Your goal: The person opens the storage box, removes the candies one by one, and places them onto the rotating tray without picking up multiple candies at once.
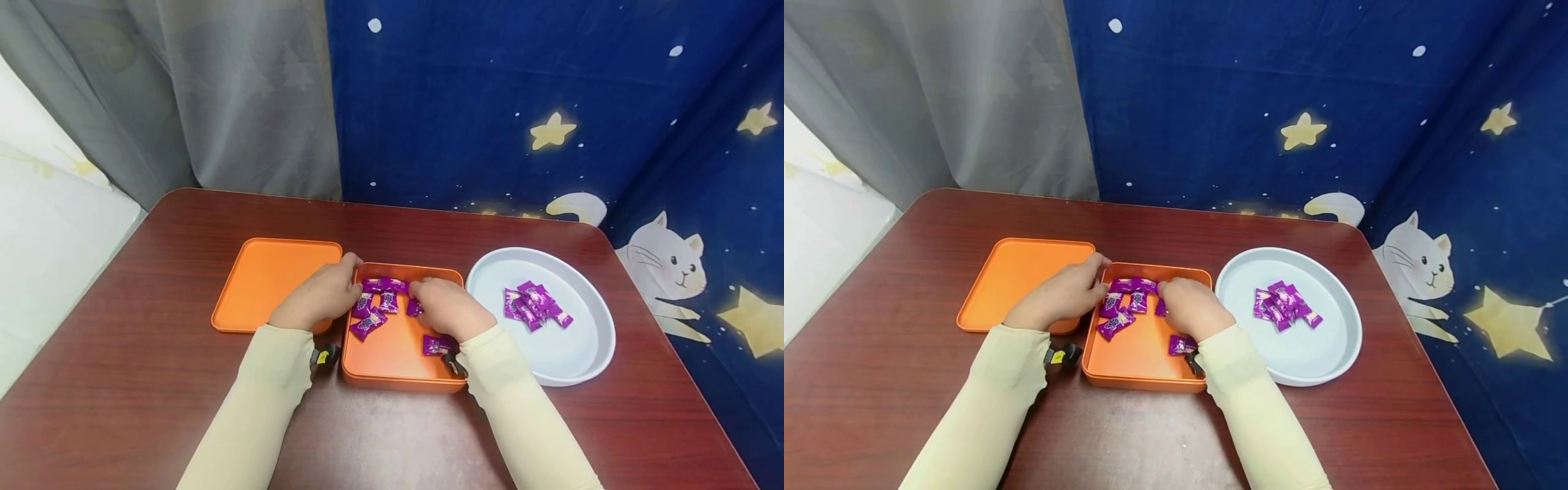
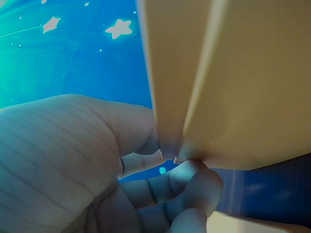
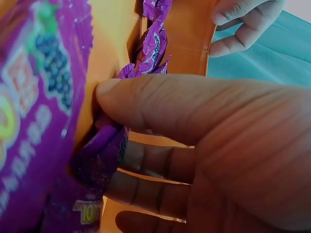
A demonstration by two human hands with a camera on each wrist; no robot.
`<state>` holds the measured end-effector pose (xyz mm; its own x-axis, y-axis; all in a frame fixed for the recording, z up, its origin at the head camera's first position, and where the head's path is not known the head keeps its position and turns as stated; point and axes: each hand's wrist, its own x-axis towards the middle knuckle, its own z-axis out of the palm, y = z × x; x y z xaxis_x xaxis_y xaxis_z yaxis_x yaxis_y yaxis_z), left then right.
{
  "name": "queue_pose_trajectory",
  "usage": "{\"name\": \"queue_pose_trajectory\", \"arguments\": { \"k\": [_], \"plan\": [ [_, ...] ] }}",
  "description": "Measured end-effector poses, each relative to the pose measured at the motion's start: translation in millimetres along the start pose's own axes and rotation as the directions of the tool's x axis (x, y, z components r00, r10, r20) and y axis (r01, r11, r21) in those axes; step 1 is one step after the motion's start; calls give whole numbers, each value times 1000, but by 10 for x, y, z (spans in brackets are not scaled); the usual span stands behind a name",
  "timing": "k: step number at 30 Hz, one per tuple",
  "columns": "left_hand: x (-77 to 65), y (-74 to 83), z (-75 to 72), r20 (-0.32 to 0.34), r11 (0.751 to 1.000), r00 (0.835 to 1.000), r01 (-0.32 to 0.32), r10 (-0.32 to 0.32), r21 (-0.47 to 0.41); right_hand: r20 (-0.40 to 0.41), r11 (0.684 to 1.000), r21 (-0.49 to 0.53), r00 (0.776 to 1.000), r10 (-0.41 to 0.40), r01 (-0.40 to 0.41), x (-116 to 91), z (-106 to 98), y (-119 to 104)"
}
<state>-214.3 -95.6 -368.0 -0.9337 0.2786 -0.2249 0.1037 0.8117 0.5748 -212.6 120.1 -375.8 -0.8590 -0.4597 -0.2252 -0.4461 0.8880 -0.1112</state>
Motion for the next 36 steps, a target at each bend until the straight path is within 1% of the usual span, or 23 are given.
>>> {"name": "queue_pose_trajectory", "arguments": {
  "k": [13, 21, 32, 36],
  "plan": [
    [0, -1, -7, 2, 1000, 1000, -9, 9, 7, 16, 999, 41, 1000, 9, -10, -43, -67, -8],
    [6, 3, -10, 4, 1000, 1000, -2, 2, 4, -10, 998, 56, 1000, -22, 23, -103, -160, -4],
    [-6, 10, -15, 7, 1000, 1000, -8, 7, 8, -70, 997, 43, 996, -58, 61, -182, -277, -49],
    [-4, 14, -16, 3, 1000, 1000, -3, 3, 10, -80, 997, 60, 996, -48, 53, -220, -326, -34]
  ]
}}
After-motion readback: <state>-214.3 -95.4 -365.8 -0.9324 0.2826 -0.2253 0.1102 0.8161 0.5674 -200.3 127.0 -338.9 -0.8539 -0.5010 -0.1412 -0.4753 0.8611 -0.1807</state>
